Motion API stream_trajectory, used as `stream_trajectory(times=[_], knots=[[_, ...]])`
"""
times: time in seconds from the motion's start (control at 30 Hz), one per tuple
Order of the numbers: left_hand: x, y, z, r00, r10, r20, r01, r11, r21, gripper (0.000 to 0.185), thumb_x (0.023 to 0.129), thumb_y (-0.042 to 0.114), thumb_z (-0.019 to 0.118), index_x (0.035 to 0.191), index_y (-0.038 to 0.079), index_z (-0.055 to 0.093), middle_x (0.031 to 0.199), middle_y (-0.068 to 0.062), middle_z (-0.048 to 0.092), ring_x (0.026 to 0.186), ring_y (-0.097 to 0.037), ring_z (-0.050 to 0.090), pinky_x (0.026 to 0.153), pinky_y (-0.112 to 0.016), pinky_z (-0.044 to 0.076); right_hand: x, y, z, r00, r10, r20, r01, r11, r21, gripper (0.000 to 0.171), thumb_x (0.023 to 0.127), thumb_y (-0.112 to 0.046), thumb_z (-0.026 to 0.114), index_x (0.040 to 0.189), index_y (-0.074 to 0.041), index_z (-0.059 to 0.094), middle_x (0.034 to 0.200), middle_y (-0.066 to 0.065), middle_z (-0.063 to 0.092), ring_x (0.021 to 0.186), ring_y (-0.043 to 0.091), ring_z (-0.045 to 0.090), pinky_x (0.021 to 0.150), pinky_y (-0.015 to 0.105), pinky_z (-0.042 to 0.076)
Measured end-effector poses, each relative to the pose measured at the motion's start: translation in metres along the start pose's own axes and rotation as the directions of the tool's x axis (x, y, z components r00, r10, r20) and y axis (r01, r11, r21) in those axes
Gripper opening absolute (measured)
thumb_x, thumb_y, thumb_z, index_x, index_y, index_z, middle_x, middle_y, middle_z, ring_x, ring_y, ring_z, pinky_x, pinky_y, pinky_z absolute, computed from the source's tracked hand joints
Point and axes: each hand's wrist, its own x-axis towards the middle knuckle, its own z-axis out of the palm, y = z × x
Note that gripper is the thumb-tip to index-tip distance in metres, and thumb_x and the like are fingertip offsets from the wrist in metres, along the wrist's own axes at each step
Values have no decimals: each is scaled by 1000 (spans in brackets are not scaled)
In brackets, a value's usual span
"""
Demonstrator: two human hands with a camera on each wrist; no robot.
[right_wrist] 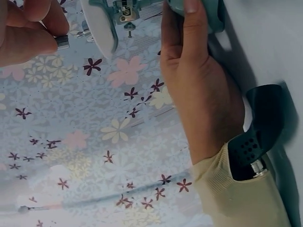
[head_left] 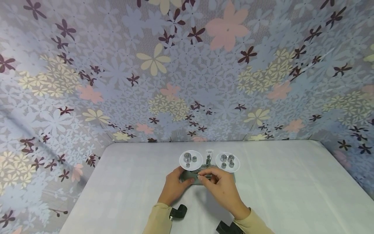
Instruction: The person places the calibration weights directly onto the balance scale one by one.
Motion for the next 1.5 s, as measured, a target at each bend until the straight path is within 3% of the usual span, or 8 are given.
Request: stream_trajectory(times=[0.7, 1.07, 1.5], knots=[[1, -3, 1, 1000, -14, 3, 14, 1000, -4, 58, 89, 31, 76, 139, 6, 58, 138, -14, 61, 130, -32, 55, 109, -52, 44, 16, -2, 7, 990, -111, -83, 101, 988, -117, 7, 86, -11, 79, 91, -16, 78, 60, -11, 49, 47, 2, 39, 40, 21, 34], [-1, -2, 0, 1000, -1, -2, 1, 1000, 2, 57, 89, 29, 76, 138, 6, 59, 137, -14, 62, 129, -32, 56, 109, -51, 45, 24, 4, 15, 987, -131, -91, 113, 978, -177, 10, 85, -8, 80, 92, -16, 78, 82, -9, 68, 51, 2, 44, 44, 22, 39], [0, -2, 0, 1000, 1, -4, -1, 1000, -4, 56, 89, 29, 75, 137, 6, 60, 136, -13, 62, 128, -31, 56, 108, -51, 45, 32, 9, 20, 986, -145, -83, 115, 951, -286, 9, 85, -10, 80, 92, -16, 79, 85, -6, 71, 54, -1, 48, 48, 21, 43]])
